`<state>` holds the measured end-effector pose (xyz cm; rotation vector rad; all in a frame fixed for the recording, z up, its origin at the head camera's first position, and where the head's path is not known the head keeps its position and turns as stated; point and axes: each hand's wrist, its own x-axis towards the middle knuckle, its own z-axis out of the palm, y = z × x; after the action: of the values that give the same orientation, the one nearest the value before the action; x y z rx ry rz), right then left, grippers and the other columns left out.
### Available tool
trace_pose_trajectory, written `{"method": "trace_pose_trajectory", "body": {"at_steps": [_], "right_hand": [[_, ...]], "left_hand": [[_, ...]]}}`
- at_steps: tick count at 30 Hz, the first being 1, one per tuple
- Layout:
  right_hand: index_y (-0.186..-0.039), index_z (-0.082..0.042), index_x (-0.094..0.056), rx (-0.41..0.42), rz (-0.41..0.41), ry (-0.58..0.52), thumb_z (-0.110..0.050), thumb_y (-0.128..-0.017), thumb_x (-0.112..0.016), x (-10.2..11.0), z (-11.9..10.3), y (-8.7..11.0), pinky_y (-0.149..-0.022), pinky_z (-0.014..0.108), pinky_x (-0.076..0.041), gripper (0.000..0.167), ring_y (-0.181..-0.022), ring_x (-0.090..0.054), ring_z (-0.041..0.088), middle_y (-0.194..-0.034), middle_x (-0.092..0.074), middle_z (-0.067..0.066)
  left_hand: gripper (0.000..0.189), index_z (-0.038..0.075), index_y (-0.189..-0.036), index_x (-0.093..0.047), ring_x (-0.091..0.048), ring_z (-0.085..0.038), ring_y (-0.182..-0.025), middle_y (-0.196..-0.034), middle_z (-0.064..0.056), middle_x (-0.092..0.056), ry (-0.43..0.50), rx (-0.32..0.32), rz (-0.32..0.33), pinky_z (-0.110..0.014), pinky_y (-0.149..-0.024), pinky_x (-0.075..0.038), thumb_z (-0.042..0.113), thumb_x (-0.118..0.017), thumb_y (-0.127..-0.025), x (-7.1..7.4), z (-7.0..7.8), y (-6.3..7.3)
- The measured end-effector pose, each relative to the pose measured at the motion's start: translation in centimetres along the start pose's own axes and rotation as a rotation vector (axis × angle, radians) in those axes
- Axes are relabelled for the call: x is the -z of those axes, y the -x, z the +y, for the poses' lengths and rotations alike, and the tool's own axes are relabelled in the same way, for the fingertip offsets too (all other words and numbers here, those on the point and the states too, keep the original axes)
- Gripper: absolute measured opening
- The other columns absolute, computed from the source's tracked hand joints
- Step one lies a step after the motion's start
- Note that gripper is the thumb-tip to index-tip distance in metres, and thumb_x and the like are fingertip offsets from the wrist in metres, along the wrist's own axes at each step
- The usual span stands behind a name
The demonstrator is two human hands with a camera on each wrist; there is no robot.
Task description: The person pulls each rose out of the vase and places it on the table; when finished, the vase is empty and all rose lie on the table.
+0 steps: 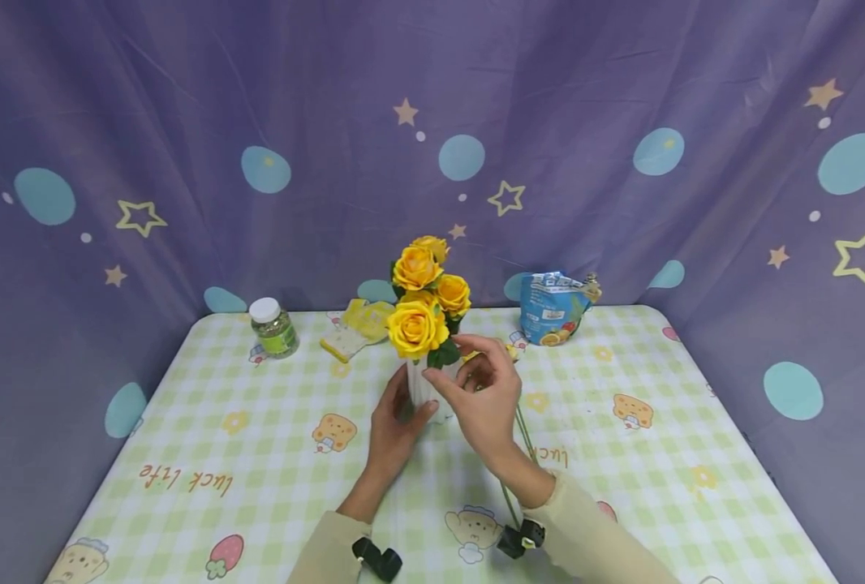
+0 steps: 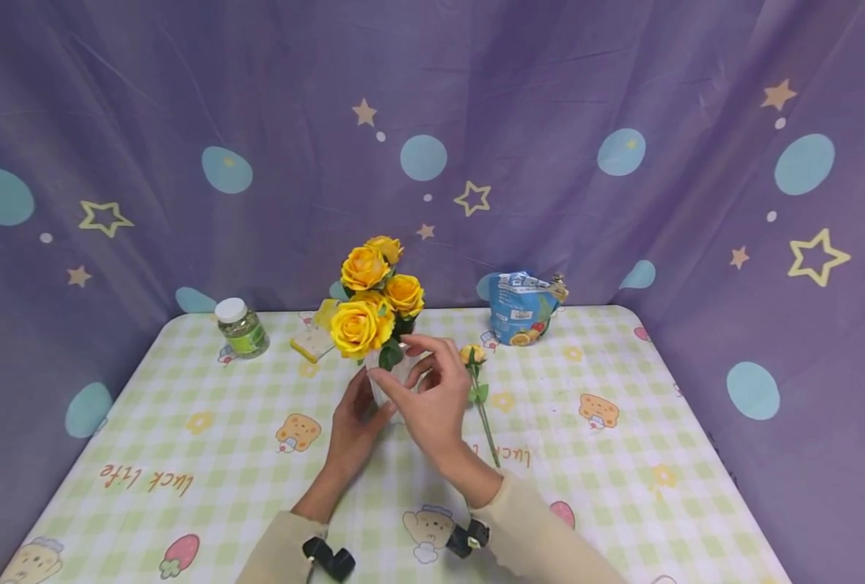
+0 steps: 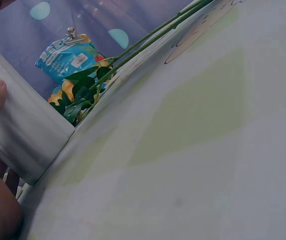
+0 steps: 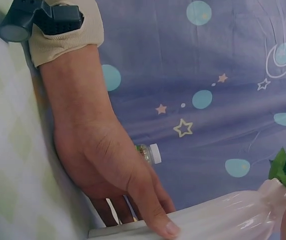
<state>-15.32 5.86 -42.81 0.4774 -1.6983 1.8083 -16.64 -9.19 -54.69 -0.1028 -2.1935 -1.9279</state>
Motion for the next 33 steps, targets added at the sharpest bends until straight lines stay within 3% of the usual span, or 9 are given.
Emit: {"method": "trace_pose_trajectory", "body": {"at_steps": [6,9,13,17,19,21,25,27,33], "right_hand": [[-0.125,-0.008,-0.079,0.010,0.020,0.059,-0.009,-0.086,-0.097,-0.7,0.7,-0.2,-0.050,0.022,-0.048,0.043,-0.061,-0.059,0.013,-0.102,-0.065,0.010],[-0.122,-0.010,-0.080,0.010,0.040,0.097,-0.009,-0.085,-0.097,-1.0,1.1,-0.2,-0.050,0.022,-0.043,0.041,-0.058,-0.052,0.012,-0.098,-0.063,0.010],[-0.117,-0.009,-0.082,0.019,0.080,0.132,-0.032,-0.089,-0.097,-1.5,1.4,-0.3,-0.050,0.021,-0.035,0.039,-0.055,-0.040,0.009,-0.094,-0.061,0.008],[-0.112,-0.007,-0.082,0.043,0.123,0.147,-0.061,-0.092,-0.087,-2.1,1.8,-0.3,-0.050,0.020,-0.034,0.058,-0.053,-0.038,0.011,-0.089,-0.058,0.008],[-0.110,-0.006,-0.082,0.053,0.147,0.144,-0.064,-0.092,-0.085,-2.4,1.9,-0.3,-0.051,0.020,-0.035,0.061,-0.054,-0.038,0.013,-0.088,-0.056,0.009],[-0.107,-0.006,-0.082,0.055,0.167,0.132,-0.058,-0.094,-0.087,-2.6,2.0,-0.4,-0.052,0.020,-0.035,0.054,-0.055,-0.039,0.015,-0.086,-0.055,0.010],[-0.104,-0.005,-0.083,0.037,0.188,0.116,-0.024,-0.093,-0.092,-2.9,2.0,-0.5,-0.053,0.018,-0.036,0.024,-0.058,-0.042,0.015,-0.086,-0.054,0.010],[-0.104,-0.005,-0.084,0.025,0.192,0.122,-0.010,-0.090,-0.092,-3.0,1.9,-0.5,-0.054,0.017,-0.036,0.017,-0.059,-0.043,0.013,-0.086,-0.054,0.010],[-0.105,-0.002,-0.085,0.005,0.182,0.116,-0.003,-0.089,-0.090,-3.1,2.0,-0.5,-0.054,0.017,-0.037,0.017,-0.062,-0.045,0.011,-0.090,-0.056,0.012]], "left_hand": [[0.080,0.012,-0.168,-0.046,-0.051,-0.033,-0.155,-0.169,-0.013,-0.052,0.019,-0.015,0.002,-0.057,-0.131,-0.038,0.019,-0.087,-0.100,0.0,0.0,0.0],[0.080,0.011,-0.169,-0.046,-0.050,-0.032,-0.156,-0.170,-0.013,-0.050,0.028,-0.016,-0.001,-0.056,-0.132,-0.037,0.018,-0.086,-0.100,0.1,-0.1,0.0],[0.079,0.011,-0.169,-0.046,-0.050,-0.031,-0.156,-0.170,-0.013,-0.051,0.043,-0.025,-0.002,-0.056,-0.132,-0.037,0.015,-0.085,-0.101,0.1,-0.3,0.0],[0.079,0.011,-0.169,-0.046,-0.052,-0.031,-0.154,-0.168,-0.013,-0.052,0.051,-0.033,-0.005,-0.057,-0.131,-0.038,0.013,-0.085,-0.100,0.1,-0.3,0.0],[0.079,0.011,-0.168,-0.047,-0.053,-0.032,-0.153,-0.168,-0.014,-0.053,0.048,-0.037,-0.006,-0.058,-0.130,-0.039,0.013,-0.085,-0.100,0.1,-0.3,0.0],[0.079,0.010,-0.168,-0.047,-0.053,-0.032,-0.153,-0.168,-0.014,-0.053,0.041,-0.038,-0.005,-0.058,-0.130,-0.039,0.014,-0.085,-0.100,0.1,-0.3,0.0],[0.079,0.010,-0.168,-0.046,-0.052,-0.033,-0.154,-0.170,-0.014,-0.050,0.030,-0.024,0.000,-0.059,-0.130,-0.039,0.018,-0.086,-0.100,0.0,-0.2,0.0],[0.080,0.011,-0.169,-0.046,-0.051,-0.033,-0.155,-0.171,-0.013,-0.049,0.027,-0.012,0.000,-0.058,-0.131,-0.038,0.019,-0.086,-0.100,0.0,-0.2,0.0],[0.080,0.011,-0.169,-0.045,-0.050,-0.033,-0.156,-0.171,-0.014,-0.048,0.021,-0.001,0.001,-0.058,-0.131,-0.038,0.020,-0.085,-0.101,0.0,-0.3,0.0]]}}
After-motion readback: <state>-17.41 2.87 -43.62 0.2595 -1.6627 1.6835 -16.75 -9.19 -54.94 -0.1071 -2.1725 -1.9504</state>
